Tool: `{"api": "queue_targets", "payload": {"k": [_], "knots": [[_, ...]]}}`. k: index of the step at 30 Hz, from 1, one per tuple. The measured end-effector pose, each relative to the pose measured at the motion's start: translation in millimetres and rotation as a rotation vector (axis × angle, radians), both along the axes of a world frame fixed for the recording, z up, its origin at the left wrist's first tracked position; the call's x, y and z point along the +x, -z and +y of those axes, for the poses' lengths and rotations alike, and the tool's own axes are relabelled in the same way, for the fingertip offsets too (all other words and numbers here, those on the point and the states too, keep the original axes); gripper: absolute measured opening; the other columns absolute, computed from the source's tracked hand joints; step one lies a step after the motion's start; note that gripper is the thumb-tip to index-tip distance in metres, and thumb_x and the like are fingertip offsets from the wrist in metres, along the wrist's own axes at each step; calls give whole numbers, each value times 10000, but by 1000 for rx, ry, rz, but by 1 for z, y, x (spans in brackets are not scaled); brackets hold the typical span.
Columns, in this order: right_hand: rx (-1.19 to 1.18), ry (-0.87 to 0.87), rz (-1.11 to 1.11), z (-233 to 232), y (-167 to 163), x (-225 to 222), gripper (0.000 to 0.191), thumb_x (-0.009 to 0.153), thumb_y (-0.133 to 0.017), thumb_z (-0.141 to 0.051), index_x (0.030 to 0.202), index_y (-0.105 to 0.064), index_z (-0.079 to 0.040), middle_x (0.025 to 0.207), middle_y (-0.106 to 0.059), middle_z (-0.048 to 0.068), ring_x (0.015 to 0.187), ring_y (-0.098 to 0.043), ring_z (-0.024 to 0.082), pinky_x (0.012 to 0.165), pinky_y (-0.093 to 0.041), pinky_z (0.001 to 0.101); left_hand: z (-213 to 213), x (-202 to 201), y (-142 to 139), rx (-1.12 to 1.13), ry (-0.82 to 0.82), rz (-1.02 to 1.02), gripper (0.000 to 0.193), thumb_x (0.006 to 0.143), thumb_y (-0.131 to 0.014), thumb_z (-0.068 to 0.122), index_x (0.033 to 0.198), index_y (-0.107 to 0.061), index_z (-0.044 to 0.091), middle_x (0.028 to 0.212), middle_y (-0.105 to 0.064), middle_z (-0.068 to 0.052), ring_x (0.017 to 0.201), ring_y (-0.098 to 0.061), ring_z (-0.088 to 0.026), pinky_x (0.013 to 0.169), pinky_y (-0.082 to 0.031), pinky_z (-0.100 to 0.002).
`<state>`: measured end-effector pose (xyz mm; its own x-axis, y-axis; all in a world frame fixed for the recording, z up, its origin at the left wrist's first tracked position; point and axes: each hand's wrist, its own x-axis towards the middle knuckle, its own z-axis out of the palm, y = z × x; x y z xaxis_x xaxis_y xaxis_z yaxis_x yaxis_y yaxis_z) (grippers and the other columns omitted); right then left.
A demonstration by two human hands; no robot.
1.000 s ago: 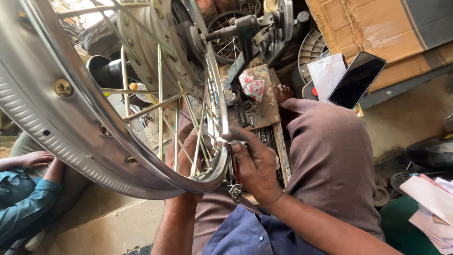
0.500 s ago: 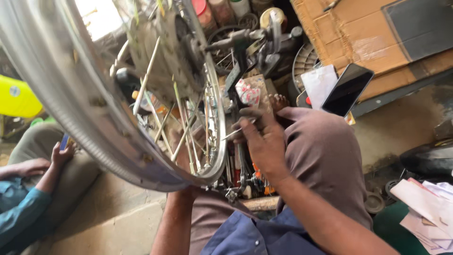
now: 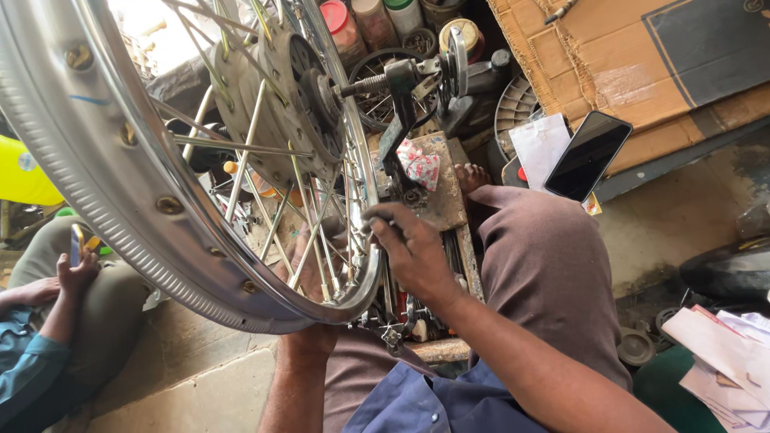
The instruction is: The person sits on the floor in front of a motorcycle wheel held in a truing stand and uses a spoke wrench to tighten and adjust spokes around the rim, spinning the wheel to check it and working around the rim section by section.
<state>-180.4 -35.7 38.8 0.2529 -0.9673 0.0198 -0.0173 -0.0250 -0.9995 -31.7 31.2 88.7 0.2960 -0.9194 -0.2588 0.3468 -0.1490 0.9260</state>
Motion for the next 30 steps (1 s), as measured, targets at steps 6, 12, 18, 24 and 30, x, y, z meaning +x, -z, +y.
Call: {"api": "queue_targets", "payload": {"k": [6,12,18,24,30], "knots": [[281,-10,-279,-5,18,2,177,1059,-557,-115,1148,-676,-18,960,-735,99,831,-698,132,776,-602,286,-5,0,0,24,-73,102,334,1031,-666,226,1260,-617,-13,993,-674,-77,843,-675,-134,706,-576,-273],[743,21,-646,-41,40,4,178,1016,-548,-69,1152,-648,-12,923,-731,163,689,-697,212,611,-615,337,-5,8,15,117,-106,236,287,963,-627,231,1206,-617,78,928,-686,-4,824,-687,-98,663,-571,-237],[343,306,-408,-35,26,-16,279,1033,-543,-64,1301,-589,-1,983,-724,175,735,-691,168,636,-615,307,-23,14,34,46,-72,-273,294,964,-697,238,1163,-704,22,876,-688,-24,735,-639,-110,605,-512,-255],[223,187,-338,13,6,-21,257,1052,-541,-119,1280,-595,-13,1023,-754,127,822,-748,154,755,-641,294,-31,26,48,67,75,-377,338,1034,-661,269,1116,-733,-51,871,-678,-50,759,-602,-122,629,-472,-286],[60,174,-206,26,0,0,308,1077,-569,-220,1303,-639,-23,1054,-765,99,896,-727,145,805,-594,275,-29,31,62,-82,110,-618,332,1028,-638,259,1207,-717,-9,988,-708,-53,884,-659,-117,746,-527,-272]]}}
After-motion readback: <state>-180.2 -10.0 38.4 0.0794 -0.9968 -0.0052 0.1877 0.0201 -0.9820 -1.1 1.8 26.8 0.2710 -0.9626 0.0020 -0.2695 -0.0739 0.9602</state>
